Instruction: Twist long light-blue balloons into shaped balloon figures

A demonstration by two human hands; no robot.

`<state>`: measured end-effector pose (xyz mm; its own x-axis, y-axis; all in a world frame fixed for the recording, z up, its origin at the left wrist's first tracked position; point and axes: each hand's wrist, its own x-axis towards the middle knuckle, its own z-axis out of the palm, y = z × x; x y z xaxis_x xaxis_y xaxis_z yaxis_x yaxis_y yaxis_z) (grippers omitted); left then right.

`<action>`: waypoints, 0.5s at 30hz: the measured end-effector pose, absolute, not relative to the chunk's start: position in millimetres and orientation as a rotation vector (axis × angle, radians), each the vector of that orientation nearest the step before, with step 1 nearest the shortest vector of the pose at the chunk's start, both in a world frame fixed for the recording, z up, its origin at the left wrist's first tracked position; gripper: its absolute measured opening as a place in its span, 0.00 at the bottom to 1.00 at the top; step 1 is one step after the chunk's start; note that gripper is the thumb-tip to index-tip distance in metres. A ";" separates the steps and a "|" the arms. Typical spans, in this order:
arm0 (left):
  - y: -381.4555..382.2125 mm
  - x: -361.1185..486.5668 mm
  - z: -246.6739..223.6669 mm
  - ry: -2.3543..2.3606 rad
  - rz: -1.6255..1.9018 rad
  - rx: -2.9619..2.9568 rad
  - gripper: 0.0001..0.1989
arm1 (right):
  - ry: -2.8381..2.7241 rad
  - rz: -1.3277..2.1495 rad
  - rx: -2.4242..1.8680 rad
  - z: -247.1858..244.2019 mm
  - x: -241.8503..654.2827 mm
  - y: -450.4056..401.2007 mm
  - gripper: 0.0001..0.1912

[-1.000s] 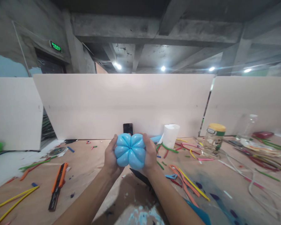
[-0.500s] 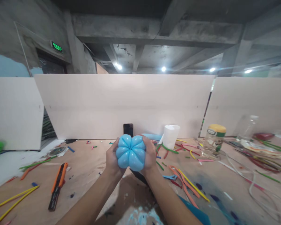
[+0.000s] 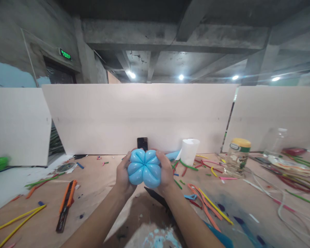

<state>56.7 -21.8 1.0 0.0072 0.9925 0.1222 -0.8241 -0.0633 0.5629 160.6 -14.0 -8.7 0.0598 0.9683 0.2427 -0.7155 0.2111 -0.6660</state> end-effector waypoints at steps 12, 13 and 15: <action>-21.4 58.2 1.8 0.499 1.696 0.342 0.16 | -0.654 1.266 -0.467 -15.7 158.9 -7.0 0.20; -21.0 57.0 1.7 0.487 1.690 0.351 0.17 | -0.655 1.276 -0.465 -15.7 158.6 -7.6 0.21; -20.9 54.5 1.3 0.449 1.658 0.365 0.18 | -0.665 1.280 -0.463 -15.1 157.9 -9.0 0.22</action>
